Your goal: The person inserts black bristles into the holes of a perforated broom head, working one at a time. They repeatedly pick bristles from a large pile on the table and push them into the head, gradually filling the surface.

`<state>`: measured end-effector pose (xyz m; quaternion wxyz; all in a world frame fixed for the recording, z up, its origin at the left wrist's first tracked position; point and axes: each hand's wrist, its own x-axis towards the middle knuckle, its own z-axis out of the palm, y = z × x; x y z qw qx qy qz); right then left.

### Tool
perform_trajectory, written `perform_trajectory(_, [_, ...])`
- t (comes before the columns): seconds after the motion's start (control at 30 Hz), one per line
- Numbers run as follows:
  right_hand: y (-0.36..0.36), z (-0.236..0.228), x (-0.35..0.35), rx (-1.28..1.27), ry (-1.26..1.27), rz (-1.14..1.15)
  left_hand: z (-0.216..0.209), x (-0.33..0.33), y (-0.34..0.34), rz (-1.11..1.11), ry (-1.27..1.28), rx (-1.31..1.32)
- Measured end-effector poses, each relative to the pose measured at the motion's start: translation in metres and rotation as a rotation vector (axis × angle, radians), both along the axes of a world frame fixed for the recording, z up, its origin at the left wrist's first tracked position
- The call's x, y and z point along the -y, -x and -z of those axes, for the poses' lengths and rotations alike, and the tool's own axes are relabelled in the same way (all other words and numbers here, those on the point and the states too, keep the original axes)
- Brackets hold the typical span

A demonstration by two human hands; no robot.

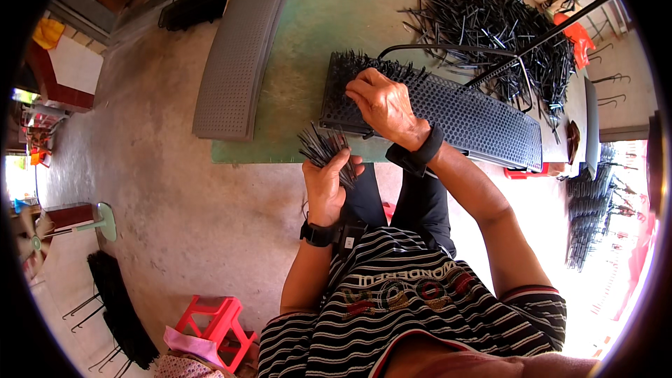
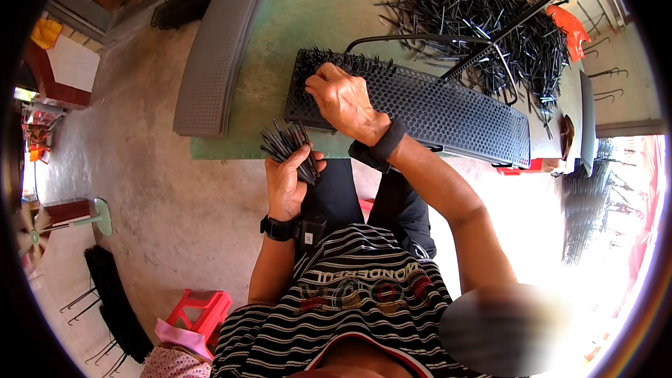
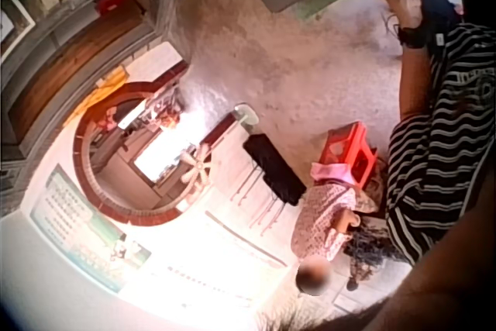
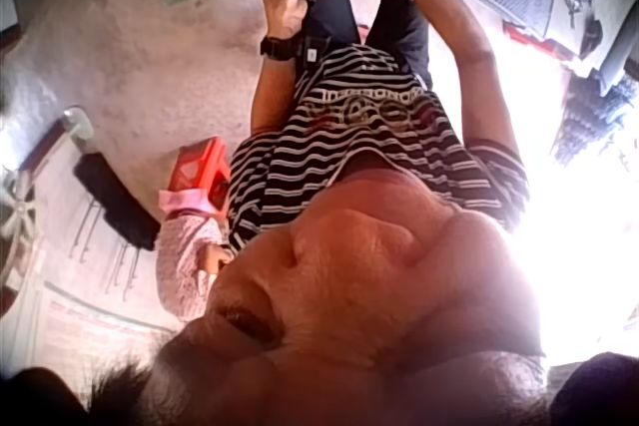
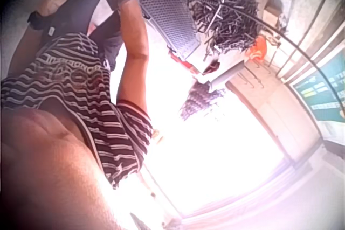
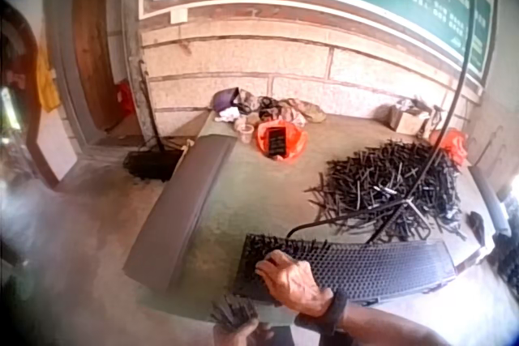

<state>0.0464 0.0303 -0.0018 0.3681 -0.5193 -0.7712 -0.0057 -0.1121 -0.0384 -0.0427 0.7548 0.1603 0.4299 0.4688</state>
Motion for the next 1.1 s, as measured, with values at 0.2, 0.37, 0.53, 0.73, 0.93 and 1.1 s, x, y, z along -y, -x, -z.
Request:
perform_trajectory(0.2, [0.001,-0.006,0.028,-0.203,0.572,-0.058,-0.004,-0.002,-0.004,0.031,0.008,0.034])
perform_trajectory(0.37, [0.001,-0.014,0.031,-0.769,0.567,0.11,-0.006,0.002,-0.011,0.024,-0.087,0.049])
perform_trajectory(0.53, [0.009,-0.016,0.027,-0.607,0.152,0.095,0.002,0.004,-0.006,0.011,-0.044,0.064])
perform_trajectory(0.73, [0.009,0.006,0.017,-0.472,0.091,0.014,-0.002,0.003,-0.003,0.015,0.009,0.008])
perform_trajectory(0.93, [0.004,-0.001,0.008,-0.003,0.032,-0.06,-0.005,0.003,0.002,0.061,0.003,-0.03])
perform_trajectory(1.1, [0.005,-0.022,0.018,-0.021,0.218,-0.041,-0.014,0.001,0.005,0.125,-0.021,0.005])
